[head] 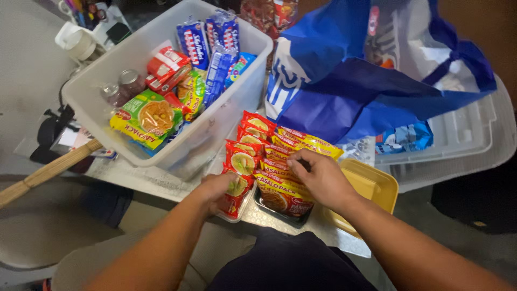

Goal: The person organizes various snack packets, including instant noodles and chips, from a large plastic bin into smaller clear and yellow containers. They handle the items one by one, arranging them neatly in rows within the smaller containers.

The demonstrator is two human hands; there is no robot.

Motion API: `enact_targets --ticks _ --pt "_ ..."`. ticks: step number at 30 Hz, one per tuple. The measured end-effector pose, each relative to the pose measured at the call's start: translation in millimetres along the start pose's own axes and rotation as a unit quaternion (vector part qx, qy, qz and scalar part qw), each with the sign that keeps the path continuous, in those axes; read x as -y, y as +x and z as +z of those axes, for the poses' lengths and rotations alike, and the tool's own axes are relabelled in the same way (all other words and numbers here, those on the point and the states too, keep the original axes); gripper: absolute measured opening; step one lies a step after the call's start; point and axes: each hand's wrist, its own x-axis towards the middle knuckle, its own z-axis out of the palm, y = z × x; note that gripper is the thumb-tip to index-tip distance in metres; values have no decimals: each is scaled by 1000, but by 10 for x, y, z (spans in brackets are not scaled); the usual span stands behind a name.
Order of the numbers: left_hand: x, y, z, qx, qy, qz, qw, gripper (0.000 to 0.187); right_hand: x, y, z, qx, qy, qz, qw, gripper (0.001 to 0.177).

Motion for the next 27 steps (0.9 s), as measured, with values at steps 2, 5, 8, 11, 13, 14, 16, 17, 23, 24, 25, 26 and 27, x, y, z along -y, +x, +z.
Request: enact_targets --ticks 2,5,8,11,13,14,16,17,23,24,25,26,27 --pt "114 103 39 55 -188 -7 981 30 15 91 64 7 -21 -33 999 25" --pt "185 309 151 75 -290 27 954 31 -2 307 191 25 -69 -101 992 24" --pt "175 434 200 79 -320 98 939 31 3 615 369 40 -123 -205 970 23" --pt "198 455 240 61 -312 167 933 31 73 881 516 51 -183 -281 941 23" --pt "241 433 264 71 -304 214 926 31 206 971 583 78 -204 -275 936 22" --pt "255 416 271 45 -301 209 930 32 288 987 598 123 -241 -192 943 23" --pt "301 373 313 -3 -293 196 936 33 411 966 575 209 -311 -19 927 24" --pt "303 368 323 -2 -293 184 938 33 450 952 568 216 -346 -30 912 24" --pt "297 429 314 22 -258 205 944 34 332 875 569 180 -365 -79 910 26" --pt "304 436 300 29 -254 215 943 35 324 890 544 182 -360 -72 912 28" --pt "325 440 270 33 -250 224 941 35 341 897 546 185 -355 -66 914 30" --pt "339 450 250 13 -244 206 948 37 358 889 530 181 -341 -65 920 29" --pt "337 468 240 -6 -237 189 953 39 365 879 483 175 -328 -64 926 29"
